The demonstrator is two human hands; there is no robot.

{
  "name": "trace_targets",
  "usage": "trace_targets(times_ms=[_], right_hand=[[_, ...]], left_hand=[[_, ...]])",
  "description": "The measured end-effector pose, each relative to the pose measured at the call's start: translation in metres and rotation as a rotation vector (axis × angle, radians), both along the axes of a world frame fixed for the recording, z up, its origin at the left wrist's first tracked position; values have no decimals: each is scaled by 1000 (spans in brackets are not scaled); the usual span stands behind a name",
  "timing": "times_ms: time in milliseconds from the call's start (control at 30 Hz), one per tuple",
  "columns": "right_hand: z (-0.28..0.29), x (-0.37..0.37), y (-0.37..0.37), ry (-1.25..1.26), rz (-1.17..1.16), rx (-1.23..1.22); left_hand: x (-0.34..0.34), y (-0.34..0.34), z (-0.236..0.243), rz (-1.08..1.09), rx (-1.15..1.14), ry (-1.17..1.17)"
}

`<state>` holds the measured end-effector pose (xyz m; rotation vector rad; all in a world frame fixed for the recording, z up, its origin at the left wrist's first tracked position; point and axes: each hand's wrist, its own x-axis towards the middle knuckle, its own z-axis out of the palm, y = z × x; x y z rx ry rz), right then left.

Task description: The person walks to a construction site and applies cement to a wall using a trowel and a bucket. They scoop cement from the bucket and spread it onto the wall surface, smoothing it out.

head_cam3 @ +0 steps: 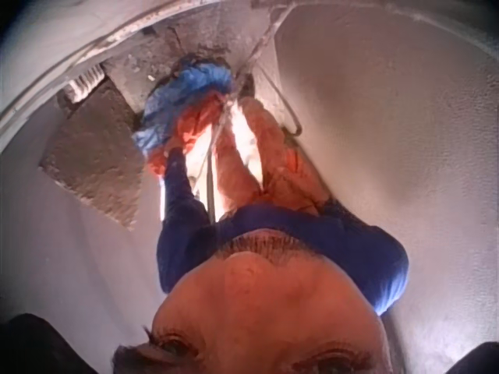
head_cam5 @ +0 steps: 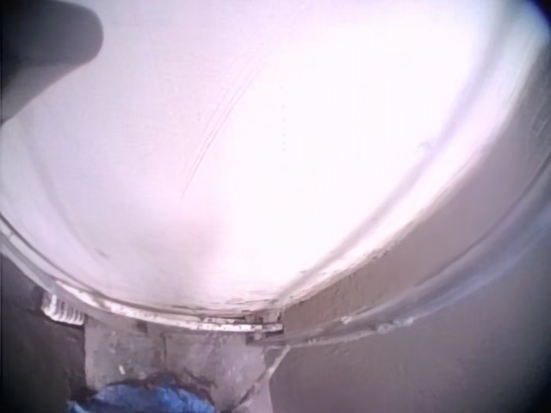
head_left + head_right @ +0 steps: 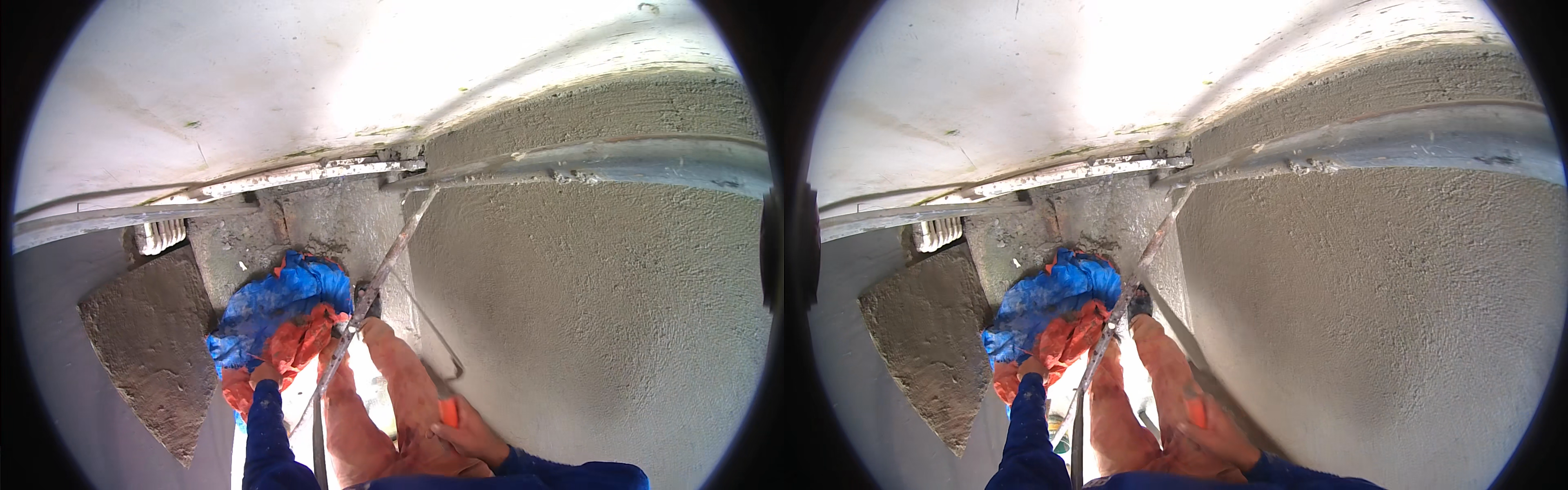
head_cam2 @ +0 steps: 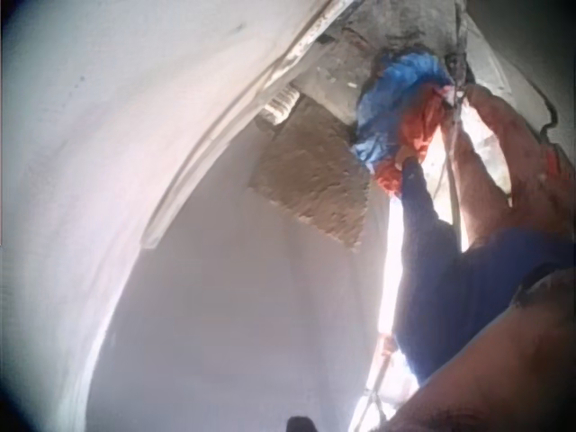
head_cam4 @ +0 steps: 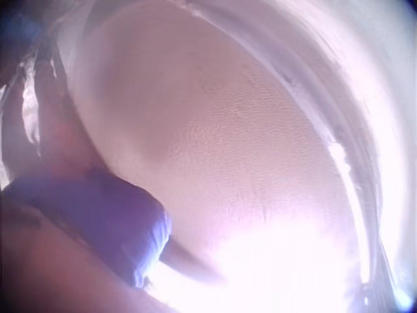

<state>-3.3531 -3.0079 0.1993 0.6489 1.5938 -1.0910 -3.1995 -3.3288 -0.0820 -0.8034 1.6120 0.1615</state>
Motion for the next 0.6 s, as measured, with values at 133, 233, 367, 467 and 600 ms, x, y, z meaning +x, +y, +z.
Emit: trace_targets(times_ms=[133,233,367,467,600], right_hand=[[-58,-64,-78,25,-154,-121],[-129,-97,-126,178,-387,-136],[-194,-160,-171,188,-556,-44],[-242,-187,-191,238,-727,26],[-292,-216,-201,244,-1011,99]], left_hand=[[7,-1,-4,79,22,-37],[8,-9,1,100,-39,1],[1,-19,6,90,13,13],[-20,-18,14,131,6,-7],[-19,-13,10,169,-34,-15]])
